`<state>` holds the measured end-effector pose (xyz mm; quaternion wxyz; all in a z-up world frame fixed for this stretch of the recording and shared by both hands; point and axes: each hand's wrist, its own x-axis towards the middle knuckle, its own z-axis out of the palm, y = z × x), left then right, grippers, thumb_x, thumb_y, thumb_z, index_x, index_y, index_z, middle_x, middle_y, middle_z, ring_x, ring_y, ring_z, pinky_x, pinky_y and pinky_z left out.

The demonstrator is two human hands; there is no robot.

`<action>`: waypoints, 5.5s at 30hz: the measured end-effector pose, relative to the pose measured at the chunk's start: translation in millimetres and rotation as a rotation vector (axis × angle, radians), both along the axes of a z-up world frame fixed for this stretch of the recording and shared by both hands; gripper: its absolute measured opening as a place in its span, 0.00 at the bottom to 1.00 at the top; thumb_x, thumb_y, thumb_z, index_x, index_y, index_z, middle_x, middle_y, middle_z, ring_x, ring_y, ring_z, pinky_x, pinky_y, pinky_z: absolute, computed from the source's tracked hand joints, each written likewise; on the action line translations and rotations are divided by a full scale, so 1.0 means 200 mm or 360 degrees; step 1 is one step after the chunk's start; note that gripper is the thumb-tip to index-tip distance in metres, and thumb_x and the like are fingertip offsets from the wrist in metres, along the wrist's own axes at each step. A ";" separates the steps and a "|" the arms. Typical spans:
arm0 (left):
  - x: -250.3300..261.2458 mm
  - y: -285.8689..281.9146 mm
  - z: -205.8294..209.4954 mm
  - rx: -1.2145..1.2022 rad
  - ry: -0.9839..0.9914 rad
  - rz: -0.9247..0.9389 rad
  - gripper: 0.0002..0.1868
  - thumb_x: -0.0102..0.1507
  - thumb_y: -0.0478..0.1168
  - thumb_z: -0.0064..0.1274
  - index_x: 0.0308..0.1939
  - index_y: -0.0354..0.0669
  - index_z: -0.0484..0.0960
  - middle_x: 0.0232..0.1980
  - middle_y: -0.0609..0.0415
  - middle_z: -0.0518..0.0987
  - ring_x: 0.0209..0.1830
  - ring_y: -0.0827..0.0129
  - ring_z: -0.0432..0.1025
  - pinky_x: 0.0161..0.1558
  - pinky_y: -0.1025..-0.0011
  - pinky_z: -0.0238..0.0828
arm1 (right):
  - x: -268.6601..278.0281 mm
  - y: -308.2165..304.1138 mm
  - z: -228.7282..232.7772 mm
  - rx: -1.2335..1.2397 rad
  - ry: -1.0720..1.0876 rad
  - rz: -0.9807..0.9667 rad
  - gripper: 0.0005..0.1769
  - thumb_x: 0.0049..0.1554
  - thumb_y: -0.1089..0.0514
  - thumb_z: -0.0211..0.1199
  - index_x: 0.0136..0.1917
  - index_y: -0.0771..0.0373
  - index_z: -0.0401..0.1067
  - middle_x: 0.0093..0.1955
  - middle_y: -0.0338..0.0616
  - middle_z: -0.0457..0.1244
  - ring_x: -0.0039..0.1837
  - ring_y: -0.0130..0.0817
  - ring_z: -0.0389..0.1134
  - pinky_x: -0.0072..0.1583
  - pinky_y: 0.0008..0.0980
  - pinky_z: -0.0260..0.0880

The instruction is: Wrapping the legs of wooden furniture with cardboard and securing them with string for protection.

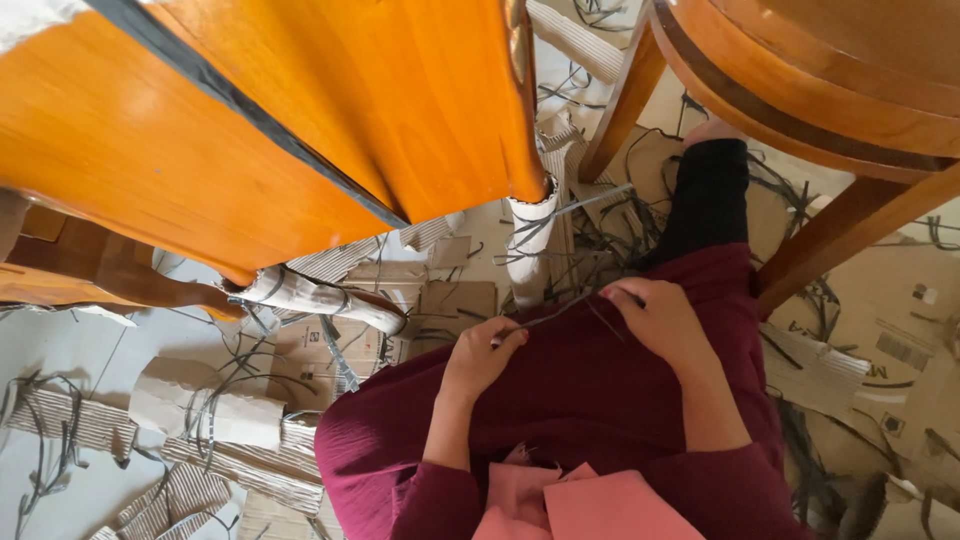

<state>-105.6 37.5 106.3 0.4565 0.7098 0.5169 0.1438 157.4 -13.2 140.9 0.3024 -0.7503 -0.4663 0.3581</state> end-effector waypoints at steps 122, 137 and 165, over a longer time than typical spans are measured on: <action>0.37 0.08 -0.80 -0.1388 -0.2681 0.1233 0.21 0.67 0.63 0.48 0.42 0.52 0.82 0.40 0.63 0.81 0.45 0.72 0.76 0.58 0.71 0.74 | -0.44 0.25 -0.63 0.1160 -0.0288 0.0212 0.07 0.61 0.58 0.65 0.49 0.47 0.80 0.37 0.36 0.58 0.39 0.39 0.67 0.45 0.31 0.71; 0.26 0.13 -0.60 -0.1022 -0.2857 0.1326 0.06 0.70 0.50 0.46 0.44 0.58 0.77 0.38 0.73 0.74 0.33 0.80 0.62 0.45 0.78 0.62 | -0.29 0.51 -0.67 0.1347 -0.0312 -0.0010 0.05 0.58 0.64 0.69 0.42 0.58 0.74 0.33 0.39 0.59 0.38 0.42 0.66 0.43 0.36 0.69; 0.27 0.20 -0.19 0.1162 -0.0608 0.0646 0.11 0.50 0.45 0.75 0.33 0.56 0.89 0.27 0.63 0.82 0.31 0.66 0.78 0.42 0.68 0.74 | -0.29 0.25 -0.56 0.0969 -0.0247 0.0159 0.04 0.61 0.59 0.66 0.49 0.60 0.76 0.44 0.42 0.65 0.49 0.42 0.72 0.50 0.37 0.74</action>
